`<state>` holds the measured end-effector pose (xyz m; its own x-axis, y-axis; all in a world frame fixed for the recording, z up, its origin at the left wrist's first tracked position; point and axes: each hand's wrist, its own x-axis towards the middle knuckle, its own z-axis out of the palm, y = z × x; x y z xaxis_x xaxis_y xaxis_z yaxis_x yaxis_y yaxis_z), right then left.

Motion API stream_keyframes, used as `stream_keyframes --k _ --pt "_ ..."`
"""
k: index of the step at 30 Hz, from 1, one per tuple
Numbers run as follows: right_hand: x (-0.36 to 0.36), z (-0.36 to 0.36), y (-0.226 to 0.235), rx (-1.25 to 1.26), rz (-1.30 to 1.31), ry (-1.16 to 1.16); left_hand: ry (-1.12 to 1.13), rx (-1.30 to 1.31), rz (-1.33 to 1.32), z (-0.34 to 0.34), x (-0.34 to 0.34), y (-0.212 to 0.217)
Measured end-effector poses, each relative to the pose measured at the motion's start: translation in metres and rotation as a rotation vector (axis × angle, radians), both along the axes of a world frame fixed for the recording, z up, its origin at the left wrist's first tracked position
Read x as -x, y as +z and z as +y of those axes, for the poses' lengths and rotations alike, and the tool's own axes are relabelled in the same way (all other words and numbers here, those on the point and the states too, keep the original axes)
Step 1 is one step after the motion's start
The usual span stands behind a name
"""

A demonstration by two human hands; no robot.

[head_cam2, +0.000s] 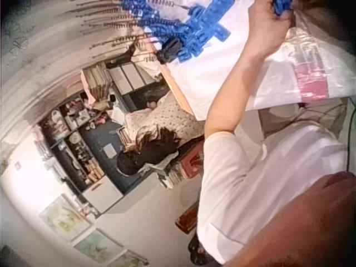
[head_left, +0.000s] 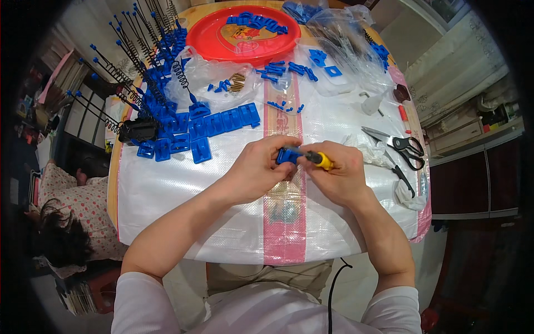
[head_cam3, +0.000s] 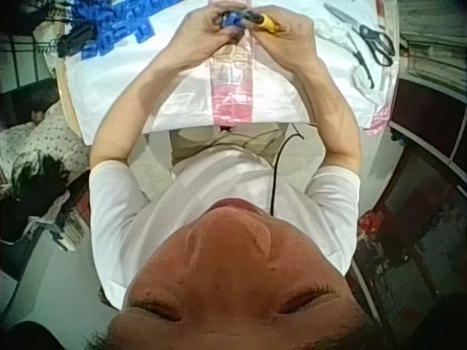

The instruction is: Assembling blue plastic components using a screwdriver and small parts.

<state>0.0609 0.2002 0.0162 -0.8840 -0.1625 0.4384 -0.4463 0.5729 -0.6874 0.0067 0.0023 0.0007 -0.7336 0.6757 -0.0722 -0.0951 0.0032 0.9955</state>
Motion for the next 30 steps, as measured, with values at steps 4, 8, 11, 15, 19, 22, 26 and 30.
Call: stream_keyframes --k 4,8,11,15,19,22,26,30 --pt "0.0 0.0 0.001 0.059 -0.045 -0.053 -0.052 0.031 0.04 -0.001 0.004 -0.004" --pt "0.001 -0.006 0.007 0.068 -0.067 -0.117 -0.046 0.066 0.065 -0.001 0.004 0.0" --pt "0.0 -0.008 0.008 0.07 -0.075 -0.157 -0.038 0.072 0.074 -0.001 0.004 -0.002" --pt "0.002 -0.005 0.006 0.113 -0.088 -0.101 -0.055 0.053 0.065 -0.001 0.004 0.001" --pt "0.006 0.003 0.003 0.2 -0.085 -0.338 0.03 -0.114 -0.156 0.0 0.006 -0.004" --pt "0.014 0.021 0.006 0.255 -0.141 -0.463 0.082 -0.132 -0.213 -0.005 0.019 -0.009" --pt "0.021 0.037 -0.003 -0.1 -0.018 -0.519 0.133 -0.255 -0.295 -0.006 0.02 -0.007" --pt "0.021 0.037 -0.004 -0.226 -0.041 -0.533 0.136 -0.293 -0.294 -0.005 0.019 -0.006"
